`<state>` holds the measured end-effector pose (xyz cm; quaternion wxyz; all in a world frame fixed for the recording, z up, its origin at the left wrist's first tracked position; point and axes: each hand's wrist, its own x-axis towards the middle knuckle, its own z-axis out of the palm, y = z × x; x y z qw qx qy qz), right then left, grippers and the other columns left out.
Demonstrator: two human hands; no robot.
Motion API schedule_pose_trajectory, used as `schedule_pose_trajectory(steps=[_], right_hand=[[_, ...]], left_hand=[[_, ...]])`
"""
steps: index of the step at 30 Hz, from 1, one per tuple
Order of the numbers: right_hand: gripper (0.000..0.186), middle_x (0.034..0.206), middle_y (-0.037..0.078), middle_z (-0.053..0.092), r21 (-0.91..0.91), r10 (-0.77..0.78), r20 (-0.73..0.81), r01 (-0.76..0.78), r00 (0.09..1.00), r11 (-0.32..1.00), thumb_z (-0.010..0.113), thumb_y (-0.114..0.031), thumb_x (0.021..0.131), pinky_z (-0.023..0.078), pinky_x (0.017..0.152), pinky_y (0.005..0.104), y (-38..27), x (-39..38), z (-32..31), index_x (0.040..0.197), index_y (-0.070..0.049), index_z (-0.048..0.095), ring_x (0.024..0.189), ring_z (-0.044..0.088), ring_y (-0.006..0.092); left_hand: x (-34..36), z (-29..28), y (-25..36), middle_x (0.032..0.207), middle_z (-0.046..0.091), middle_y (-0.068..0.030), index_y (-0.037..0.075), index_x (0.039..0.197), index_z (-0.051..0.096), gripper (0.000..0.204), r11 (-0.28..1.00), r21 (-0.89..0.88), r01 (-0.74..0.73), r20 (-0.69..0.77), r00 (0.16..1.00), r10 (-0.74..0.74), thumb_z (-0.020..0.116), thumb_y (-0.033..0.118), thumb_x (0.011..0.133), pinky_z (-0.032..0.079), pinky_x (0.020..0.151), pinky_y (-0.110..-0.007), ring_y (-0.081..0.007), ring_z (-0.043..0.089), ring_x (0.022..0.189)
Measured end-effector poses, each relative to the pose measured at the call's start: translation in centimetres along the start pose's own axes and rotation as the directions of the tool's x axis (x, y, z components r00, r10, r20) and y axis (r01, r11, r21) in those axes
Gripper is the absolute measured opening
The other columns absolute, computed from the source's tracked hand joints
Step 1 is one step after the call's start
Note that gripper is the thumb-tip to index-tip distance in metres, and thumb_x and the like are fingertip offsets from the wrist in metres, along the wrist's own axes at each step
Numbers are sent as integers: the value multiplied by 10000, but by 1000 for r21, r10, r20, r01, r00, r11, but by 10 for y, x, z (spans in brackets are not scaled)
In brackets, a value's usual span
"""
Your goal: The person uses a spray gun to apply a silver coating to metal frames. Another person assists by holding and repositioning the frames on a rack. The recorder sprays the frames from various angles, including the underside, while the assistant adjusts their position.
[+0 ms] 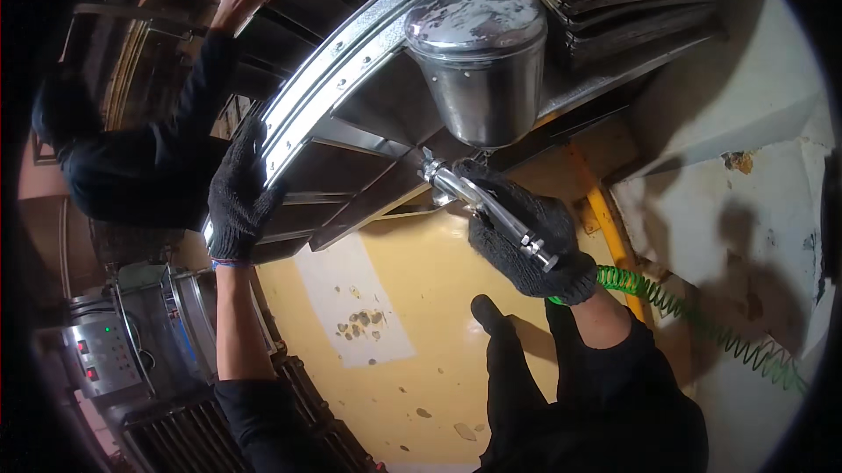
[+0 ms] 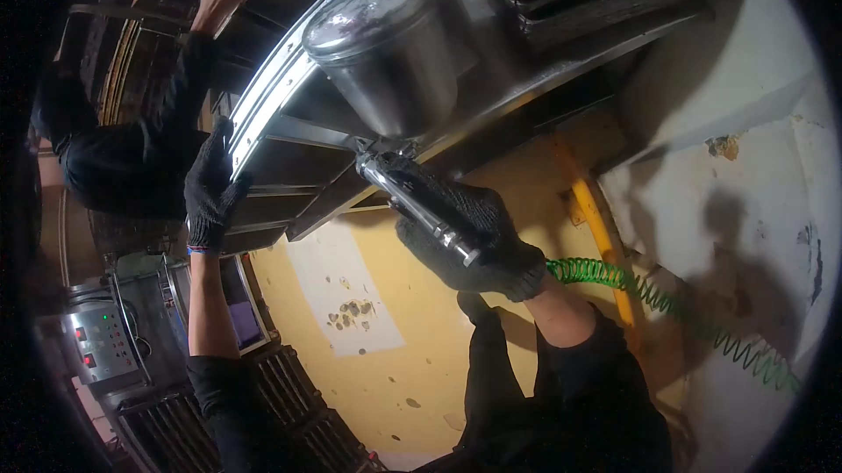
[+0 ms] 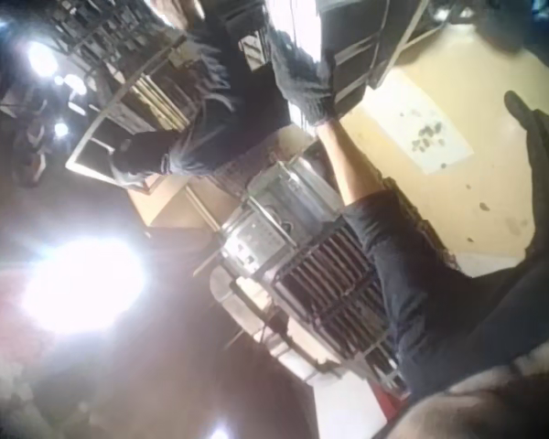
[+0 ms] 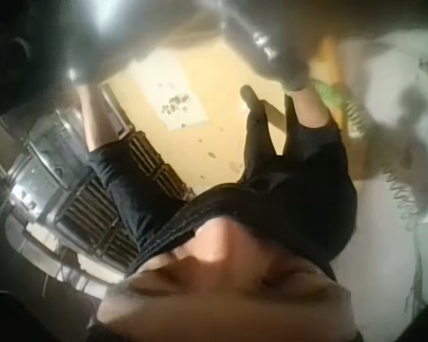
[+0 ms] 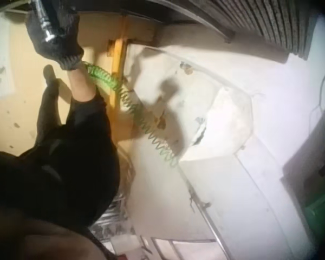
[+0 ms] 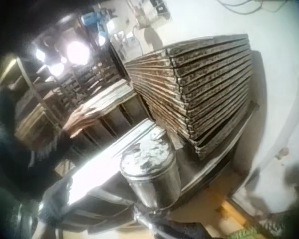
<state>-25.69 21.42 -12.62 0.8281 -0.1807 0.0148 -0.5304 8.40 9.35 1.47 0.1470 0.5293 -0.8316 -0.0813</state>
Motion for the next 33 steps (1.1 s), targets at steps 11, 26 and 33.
schedule_pose_trajectory(steps=[11,26,33], right_hand=[[412,1264,142,617,664,164,44,-151,986,733,585,-186,967,512,986,297,-7,9,8,1323,17,558,1139,620,194],[535,1306,178,614,-987,-417,36,96,908,125,616,-7,880,548,858,344,0,-23,7,1397,13,480,1053,684,289],[536,1281,171,634,-1000,-465,-25,-14,885,28,604,-14,893,549,858,341,23,-27,15,1415,-51,487,1050,689,268]], left_hand=[[1,-1,-1,1435,519,-173,9,1453,434,787,1000,-24,-17,2,1000,17,765,309,805,379,1103,-369,-258,496,1331],[-1,5,-7,1390,559,-163,55,1423,490,787,1000,-6,-30,-54,998,29,745,230,700,389,1097,-400,-330,524,1294],[-5,0,-10,1365,571,-169,51,1400,506,754,985,158,-73,-64,994,84,744,245,710,422,1053,-415,-355,545,1248]])
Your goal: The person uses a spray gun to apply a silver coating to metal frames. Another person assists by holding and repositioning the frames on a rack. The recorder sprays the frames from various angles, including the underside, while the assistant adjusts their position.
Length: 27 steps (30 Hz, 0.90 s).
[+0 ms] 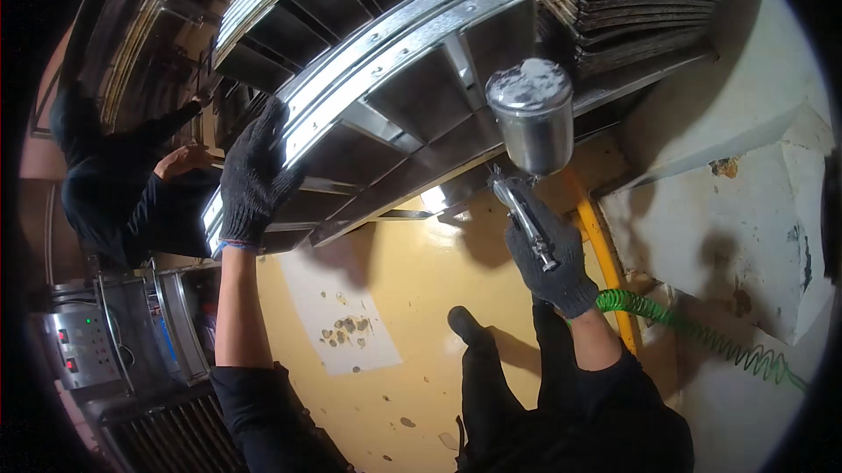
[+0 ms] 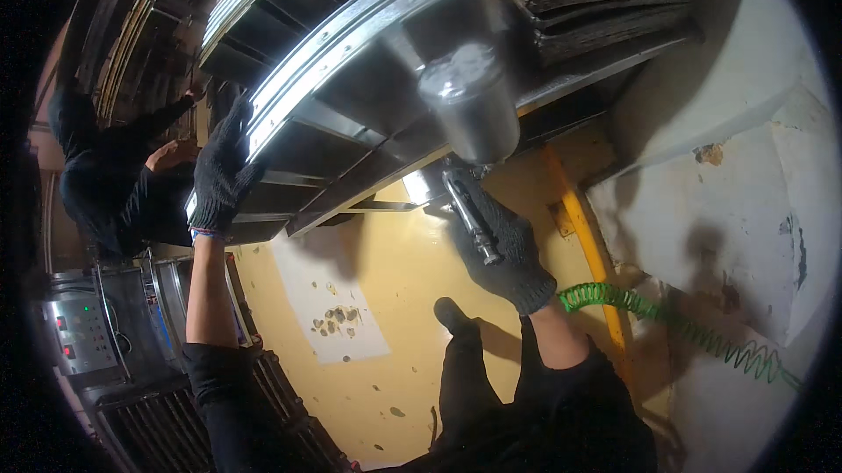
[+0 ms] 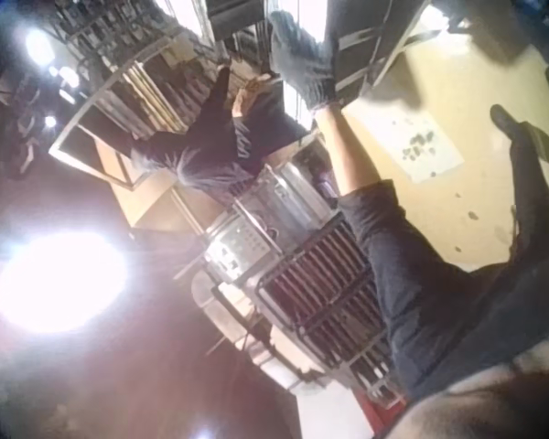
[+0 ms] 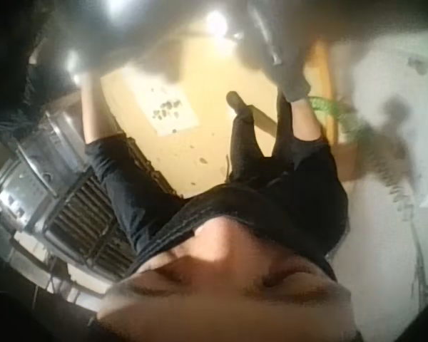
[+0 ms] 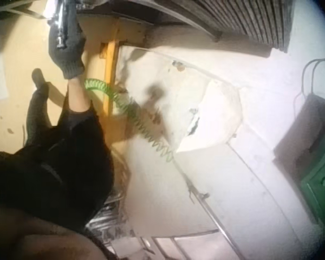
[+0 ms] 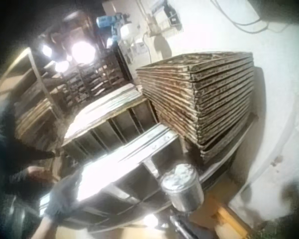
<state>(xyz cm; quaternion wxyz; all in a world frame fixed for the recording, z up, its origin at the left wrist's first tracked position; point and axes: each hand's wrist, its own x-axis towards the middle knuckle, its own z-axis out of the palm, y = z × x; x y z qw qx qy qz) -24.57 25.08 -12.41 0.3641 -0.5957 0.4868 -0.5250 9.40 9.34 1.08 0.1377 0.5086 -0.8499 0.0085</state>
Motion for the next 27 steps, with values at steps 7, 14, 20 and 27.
schedule_pose_trajectory(steps=[7,14,20,27], right_hand=[[514,1304,198,611,47,-49,44,47,998,998,573,40,880,539,905,333,-38,-28,81,1383,55,470,1074,675,292],[452,1102,142,585,34,83,-147,-78,986,996,530,-73,937,513,751,275,-55,-23,157,1372,30,460,909,608,209],[404,1055,129,607,-17,119,-269,-128,956,992,537,-138,939,517,696,265,-63,-13,177,1299,39,491,855,611,179],[304,958,73,653,784,485,-293,-83,824,615,602,-106,920,510,637,239,-68,-10,208,1198,14,573,762,619,116]], left_hand=[[1,5,-6,1254,634,-163,78,1354,555,745,998,-20,-59,-81,995,57,729,517,779,459,970,-453,-379,596,1136],[-4,20,-26,1050,696,-168,60,1241,637,651,994,-61,-89,-258,964,71,541,612,908,499,868,-440,-359,658,955],[-5,20,-30,1399,558,-113,145,1386,549,645,998,-30,-52,-116,992,48,391,615,973,394,1092,-481,-370,535,1265],[-3,18,-31,1173,584,-104,154,1220,600,421,995,8,-96,-128,987,96,451,479,998,483,883,-442,-311,591,1010]])
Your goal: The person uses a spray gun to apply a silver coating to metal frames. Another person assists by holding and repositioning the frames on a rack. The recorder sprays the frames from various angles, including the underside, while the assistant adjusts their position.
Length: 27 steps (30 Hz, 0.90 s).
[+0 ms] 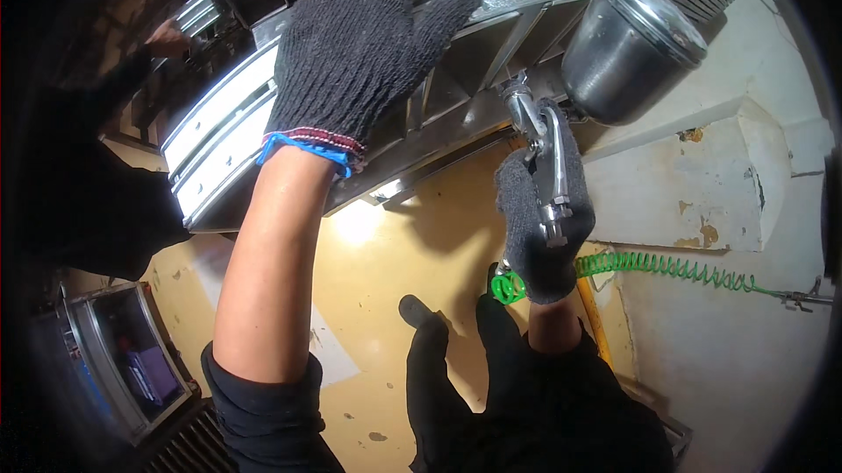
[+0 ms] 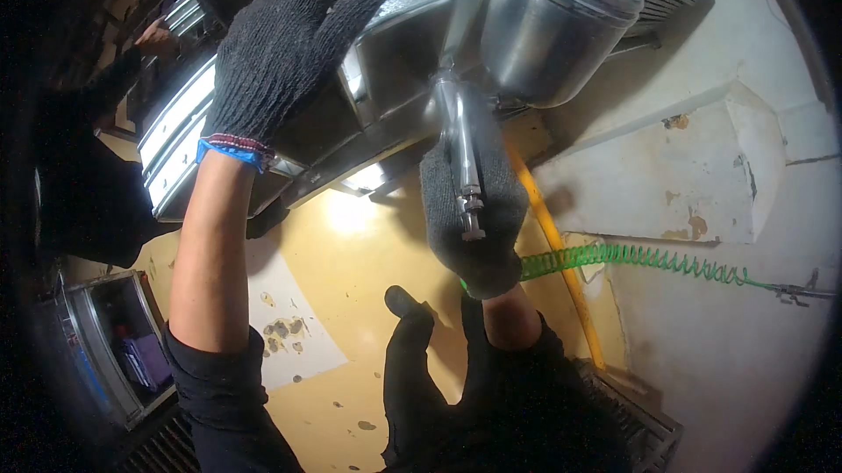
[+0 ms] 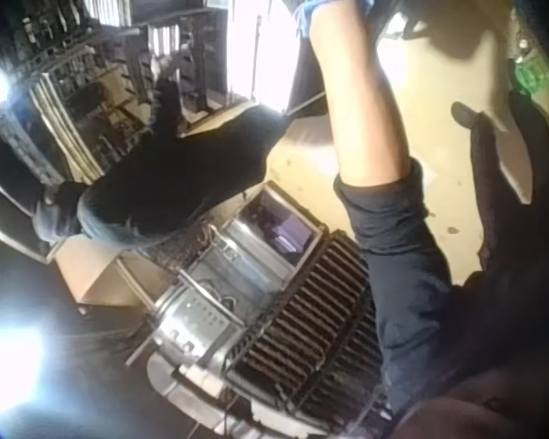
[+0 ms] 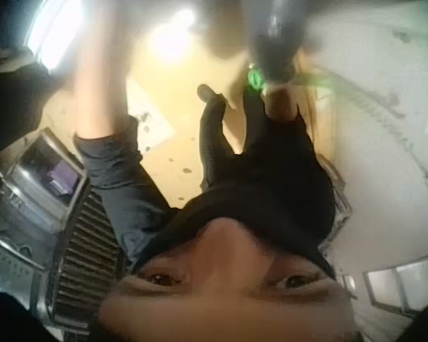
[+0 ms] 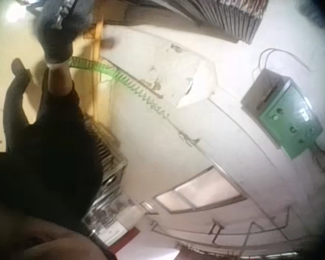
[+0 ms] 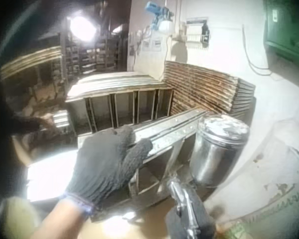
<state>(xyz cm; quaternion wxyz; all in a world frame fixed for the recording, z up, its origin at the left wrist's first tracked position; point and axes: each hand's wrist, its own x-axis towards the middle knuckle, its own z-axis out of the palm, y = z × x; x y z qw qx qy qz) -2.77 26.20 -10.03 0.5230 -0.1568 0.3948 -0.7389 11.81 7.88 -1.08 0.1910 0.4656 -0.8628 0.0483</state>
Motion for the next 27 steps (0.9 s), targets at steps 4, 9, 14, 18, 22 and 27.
schedule_pose_trajectory(steps=[4,9,14,18,22,27], right_hand=[[271,925,44,652,-135,-122,159,144,980,980,620,-61,913,491,621,223,7,8,-19,1174,5,587,745,606,86],[229,882,5,611,-788,-311,534,596,786,156,607,-51,926,455,600,206,0,11,-11,1149,1,590,720,564,64],[226,853,-22,579,-778,-340,413,521,845,351,619,-28,921,436,593,191,14,11,-21,1144,-3,592,701,536,51],[251,847,-24,575,-787,-306,515,584,800,201,636,-3,908,429,589,184,11,16,-30,1154,-8,589,698,530,44],[285,837,-23,572,-632,-275,342,436,899,641,635,-1,909,421,578,185,12,15,-32,1191,-5,590,683,515,35],[387,801,22,567,-653,-196,365,401,910,643,625,54,858,443,620,223,7,17,-38,1236,5,556,704,530,85]], left_hand=[[5,-23,12,598,562,-109,31,853,637,646,979,-185,90,31,996,-86,425,631,967,448,551,-375,-225,548,541],[1,-19,15,567,528,-110,38,841,604,557,978,-202,56,-49,997,-67,451,554,984,442,527,-387,-253,525,506],[2,-16,13,624,561,-144,43,872,597,479,994,-105,15,-114,993,-27,499,503,963,454,556,-418,-281,560,546],[3,-19,20,668,574,-165,51,888,588,433,989,-124,85,-51,994,-92,516,473,951,473,600,-437,-298,589,601],[4,-19,23,700,578,-177,52,909,579,428,991,-118,64,-58,996,-71,522,474,946,486,639,-438,-310,606,653],[1,-20,28,752,594,-185,59,971,600,421,988,-98,116,-75,990,-123,540,474,932,487,682,-454,-321,621,718]])
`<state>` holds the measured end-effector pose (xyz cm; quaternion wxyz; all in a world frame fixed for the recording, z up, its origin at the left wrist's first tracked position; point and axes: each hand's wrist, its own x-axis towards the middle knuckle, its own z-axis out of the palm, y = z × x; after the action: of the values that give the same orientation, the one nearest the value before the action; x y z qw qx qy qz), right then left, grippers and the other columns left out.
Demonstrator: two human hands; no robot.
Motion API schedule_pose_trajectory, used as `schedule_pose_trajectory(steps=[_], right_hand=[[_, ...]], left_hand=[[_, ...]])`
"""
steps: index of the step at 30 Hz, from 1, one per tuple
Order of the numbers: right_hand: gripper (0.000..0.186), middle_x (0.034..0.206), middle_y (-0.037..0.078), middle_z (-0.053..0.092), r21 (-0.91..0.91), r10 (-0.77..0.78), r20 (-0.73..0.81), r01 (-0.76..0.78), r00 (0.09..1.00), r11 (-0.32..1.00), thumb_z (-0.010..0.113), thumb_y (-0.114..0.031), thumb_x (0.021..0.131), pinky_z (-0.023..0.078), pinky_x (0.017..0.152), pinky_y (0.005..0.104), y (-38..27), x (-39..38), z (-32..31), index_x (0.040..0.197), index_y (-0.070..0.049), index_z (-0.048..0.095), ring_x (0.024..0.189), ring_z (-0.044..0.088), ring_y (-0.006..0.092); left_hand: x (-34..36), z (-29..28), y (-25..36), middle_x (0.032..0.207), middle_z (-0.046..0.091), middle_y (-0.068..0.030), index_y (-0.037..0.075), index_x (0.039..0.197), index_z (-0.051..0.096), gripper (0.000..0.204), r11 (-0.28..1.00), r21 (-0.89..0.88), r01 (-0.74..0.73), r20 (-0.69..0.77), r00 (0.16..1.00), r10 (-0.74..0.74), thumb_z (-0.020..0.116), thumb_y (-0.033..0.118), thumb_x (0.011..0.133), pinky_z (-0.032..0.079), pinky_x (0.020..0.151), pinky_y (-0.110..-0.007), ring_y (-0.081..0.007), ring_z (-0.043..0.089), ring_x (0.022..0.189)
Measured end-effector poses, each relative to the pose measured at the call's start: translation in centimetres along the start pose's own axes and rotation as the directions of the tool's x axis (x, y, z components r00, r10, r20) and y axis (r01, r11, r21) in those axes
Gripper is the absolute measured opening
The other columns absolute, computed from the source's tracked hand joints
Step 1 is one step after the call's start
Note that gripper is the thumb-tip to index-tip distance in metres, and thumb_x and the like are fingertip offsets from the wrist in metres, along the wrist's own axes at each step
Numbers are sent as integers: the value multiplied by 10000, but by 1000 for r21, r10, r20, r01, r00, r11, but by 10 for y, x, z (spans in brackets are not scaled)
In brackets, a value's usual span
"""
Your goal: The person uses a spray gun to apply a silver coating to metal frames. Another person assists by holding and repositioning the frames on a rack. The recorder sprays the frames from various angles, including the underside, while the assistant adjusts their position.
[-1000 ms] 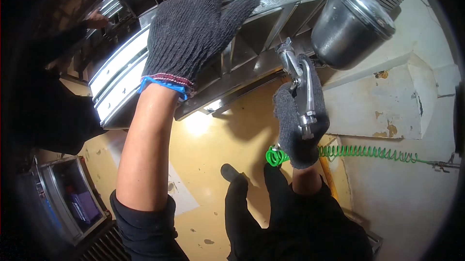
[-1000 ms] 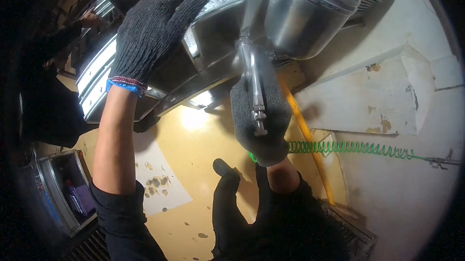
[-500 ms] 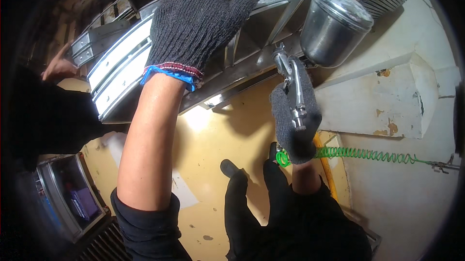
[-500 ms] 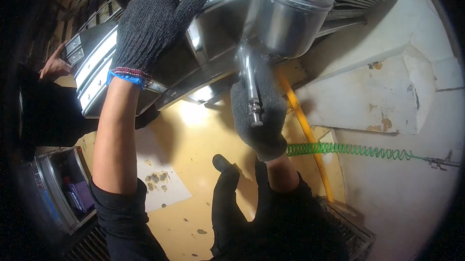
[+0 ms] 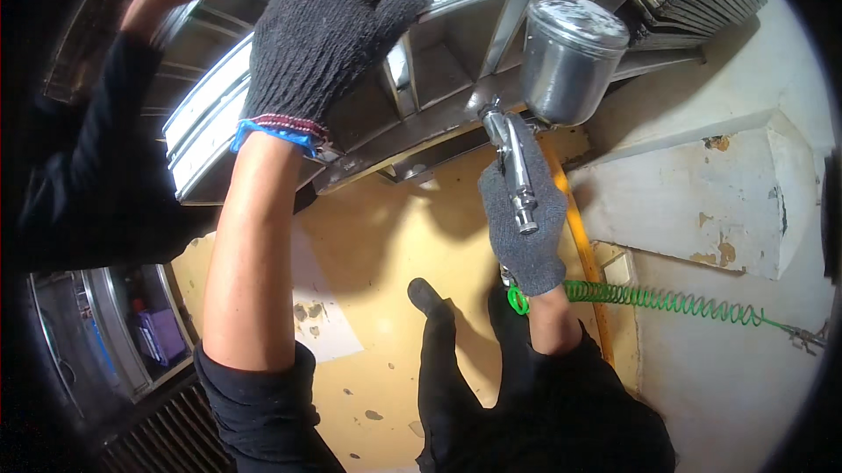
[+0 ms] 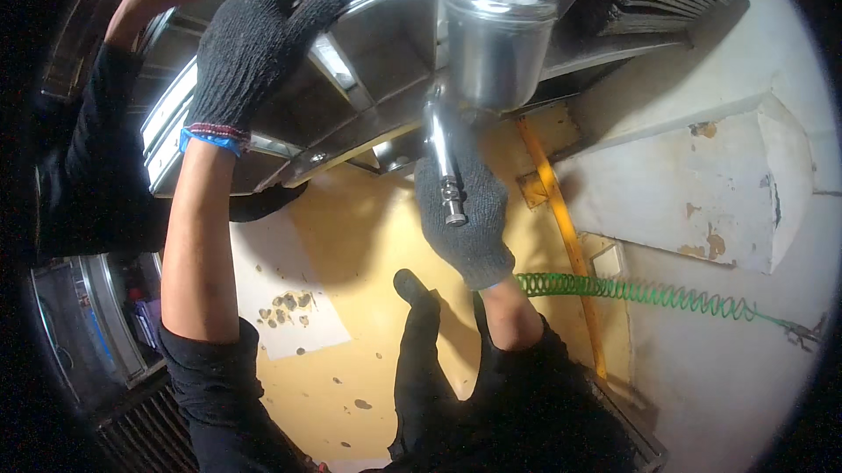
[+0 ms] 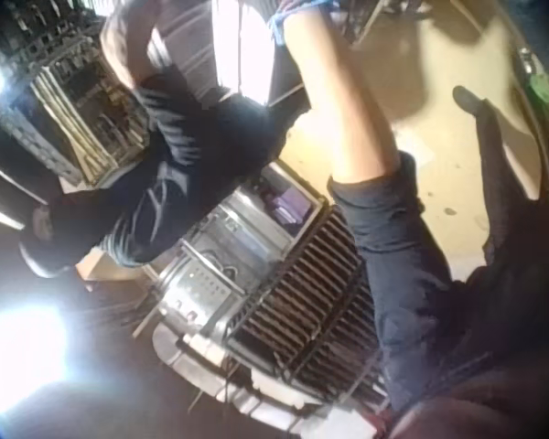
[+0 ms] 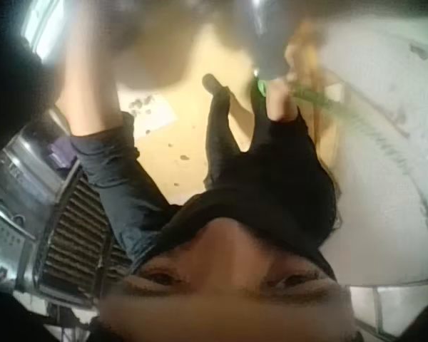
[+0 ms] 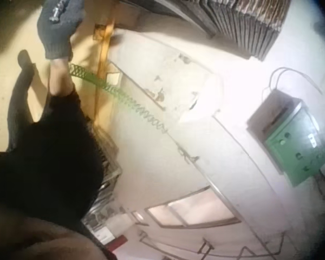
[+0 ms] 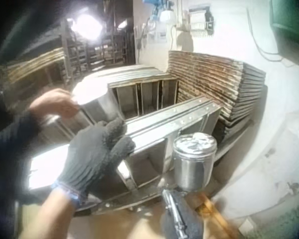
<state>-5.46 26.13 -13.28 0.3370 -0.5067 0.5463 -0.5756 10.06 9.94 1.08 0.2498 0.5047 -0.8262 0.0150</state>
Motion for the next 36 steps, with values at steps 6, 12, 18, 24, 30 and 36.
schedule_pose_trajectory(steps=[6,12,18,24,30,36], right_hand=[[607,1187,151,645,-107,-81,74,89,994,990,619,31,868,510,768,266,14,4,-16,1446,-11,437,867,638,163],[641,1065,162,681,-104,-120,120,133,985,986,639,9,851,522,686,299,38,4,-26,1455,-23,427,766,668,233],[614,1138,181,677,-40,-144,202,155,969,987,648,-18,857,546,768,328,38,7,-38,1438,-24,448,904,702,271],[551,1236,195,645,163,-130,212,97,969,982,624,-5,874,542,841,338,43,9,-41,1406,-5,482,1000,697,280],[530,1278,166,636,439,210,417,-399,884,805,632,23,871,527,873,306,42,13,-60,1384,23,499,1053,669,214],[504,1181,134,662,592,298,540,-607,787,530,636,41,880,540,806,270,47,18,-62,1370,30,515,958,658,143]], left_hand=[[4,3,3,906,661,-176,58,1096,647,452,999,-11,53,28,998,-53,595,462,899,499,772,-444,-339,647,845],[1,21,-26,1305,631,-129,156,1324,616,501,1000,4,30,73,997,-30,580,484,946,478,996,-412,-308,618,1174],[0,23,-26,1281,652,-108,135,1310,632,548,998,-34,46,38,998,-45,641,502,903,475,994,-381,-274,624,1179],[5,21,-16,1225,682,-111,120,1285,648,575,986,-138,91,59,995,-84,680,513,867,490,968,-374,-274,649,1140],[3,20,-19,1275,655,-127,49,1302,622,519,976,-202,87,73,995,-73,693,371,901,473,998,-338,-251,628,1173],[4,20,-21,1287,644,-146,8,1327,585,542,950,-285,128,108,989,-101,687,341,912,470,992,-336,-239,616,1182]])
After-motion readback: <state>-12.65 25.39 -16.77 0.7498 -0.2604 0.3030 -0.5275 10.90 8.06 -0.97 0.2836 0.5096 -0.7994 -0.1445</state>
